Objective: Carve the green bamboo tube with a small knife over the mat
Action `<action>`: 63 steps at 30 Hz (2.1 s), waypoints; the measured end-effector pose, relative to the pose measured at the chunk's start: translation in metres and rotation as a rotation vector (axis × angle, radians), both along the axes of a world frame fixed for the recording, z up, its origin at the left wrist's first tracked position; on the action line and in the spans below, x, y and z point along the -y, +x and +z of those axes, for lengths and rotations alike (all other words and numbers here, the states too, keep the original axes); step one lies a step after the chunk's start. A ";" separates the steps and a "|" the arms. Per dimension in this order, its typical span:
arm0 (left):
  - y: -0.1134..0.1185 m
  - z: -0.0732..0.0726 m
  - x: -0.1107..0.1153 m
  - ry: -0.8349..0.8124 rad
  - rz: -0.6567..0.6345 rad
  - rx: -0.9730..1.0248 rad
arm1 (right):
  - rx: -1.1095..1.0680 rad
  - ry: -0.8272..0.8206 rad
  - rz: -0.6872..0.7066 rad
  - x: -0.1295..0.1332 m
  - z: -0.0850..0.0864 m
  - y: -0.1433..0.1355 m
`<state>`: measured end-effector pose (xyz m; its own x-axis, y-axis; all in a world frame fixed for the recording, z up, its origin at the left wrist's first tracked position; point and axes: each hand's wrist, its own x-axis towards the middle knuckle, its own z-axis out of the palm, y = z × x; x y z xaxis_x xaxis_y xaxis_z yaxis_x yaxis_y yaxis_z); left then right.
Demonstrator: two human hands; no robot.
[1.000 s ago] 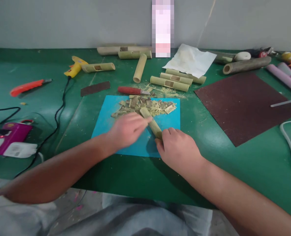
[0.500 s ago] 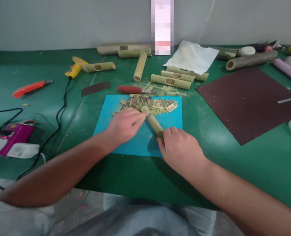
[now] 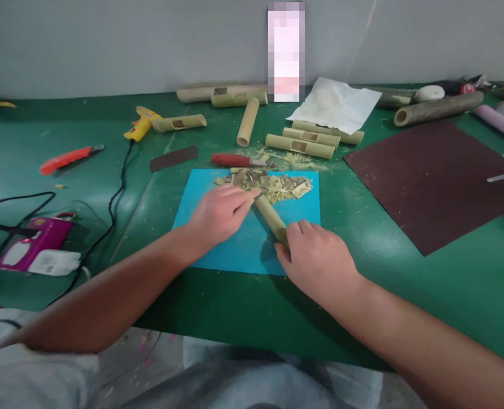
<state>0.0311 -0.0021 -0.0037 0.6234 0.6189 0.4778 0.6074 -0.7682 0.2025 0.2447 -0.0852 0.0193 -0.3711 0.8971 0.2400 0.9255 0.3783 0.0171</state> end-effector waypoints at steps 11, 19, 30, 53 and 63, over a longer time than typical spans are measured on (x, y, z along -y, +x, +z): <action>0.007 -0.002 0.012 -0.079 -0.140 -0.057 | 0.001 -0.133 -0.042 -0.001 0.004 -0.002; 0.006 -0.002 0.008 0.007 -0.128 -0.048 | 0.025 -0.175 -0.067 -0.002 0.008 -0.005; 0.003 0.002 0.006 -0.019 -0.237 -0.015 | 0.088 -0.119 -0.014 -0.001 0.009 -0.005; 0.008 0.004 0.021 -0.087 -0.258 -0.003 | 0.033 -0.065 -0.035 0.000 0.011 0.000; 0.009 0.003 0.016 -0.080 -0.278 0.001 | -0.015 -0.154 -0.014 0.000 0.008 0.000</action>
<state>0.0405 -0.0185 -0.0011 0.7740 0.4601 0.4349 0.3756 -0.8867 0.2697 0.2444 -0.0847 0.0273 -0.3559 0.9286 0.1050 0.9304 0.3626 -0.0539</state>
